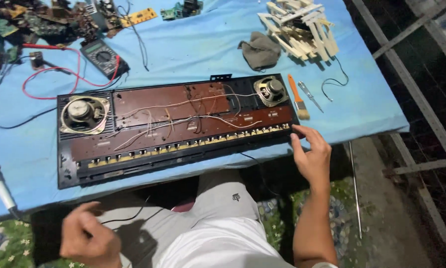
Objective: Soldering wire connections on the internal circuit board of an electronic keyboard
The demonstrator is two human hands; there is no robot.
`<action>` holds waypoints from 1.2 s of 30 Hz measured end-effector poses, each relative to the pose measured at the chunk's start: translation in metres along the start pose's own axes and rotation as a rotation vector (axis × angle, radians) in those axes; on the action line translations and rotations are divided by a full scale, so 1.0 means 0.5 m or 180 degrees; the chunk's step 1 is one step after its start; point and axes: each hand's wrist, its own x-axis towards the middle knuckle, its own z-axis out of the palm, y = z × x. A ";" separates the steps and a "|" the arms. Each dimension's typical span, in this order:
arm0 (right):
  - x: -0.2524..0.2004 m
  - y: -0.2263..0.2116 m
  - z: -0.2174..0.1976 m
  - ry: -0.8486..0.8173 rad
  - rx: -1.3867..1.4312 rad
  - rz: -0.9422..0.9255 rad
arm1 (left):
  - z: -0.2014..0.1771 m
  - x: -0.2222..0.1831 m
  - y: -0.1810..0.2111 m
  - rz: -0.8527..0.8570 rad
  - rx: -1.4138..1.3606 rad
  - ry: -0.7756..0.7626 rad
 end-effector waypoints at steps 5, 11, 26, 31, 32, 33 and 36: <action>-0.003 0.043 -0.015 0.0244 -0.0195 0.0355 | 0.002 0.049 -0.013 0.0260 0.0334 0.0026; 0.032 0.100 -0.012 0.0298 -0.0429 0.0456 | 0.021 0.047 -0.042 0.0259 0.0717 -0.0192; 0.144 0.317 0.022 0.0411 -0.1073 0.0429 | 0.113 -0.037 -0.162 -0.0705 -0.0931 -0.0610; 0.142 0.361 0.010 0.0146 -0.0450 0.0324 | 0.150 0.030 -0.086 0.0812 0.0150 -0.0170; 0.152 0.314 0.029 -0.0003 -0.0299 0.0181 | 0.129 0.037 -0.065 0.0695 0.0340 -0.0044; 0.177 0.265 0.034 0.0002 -0.0364 0.0021 | 0.127 0.061 -0.043 0.0721 0.0054 -0.0006; 0.257 0.130 0.064 -0.0121 -0.0252 -0.0306 | 0.108 0.135 -0.003 0.0508 0.0064 0.0085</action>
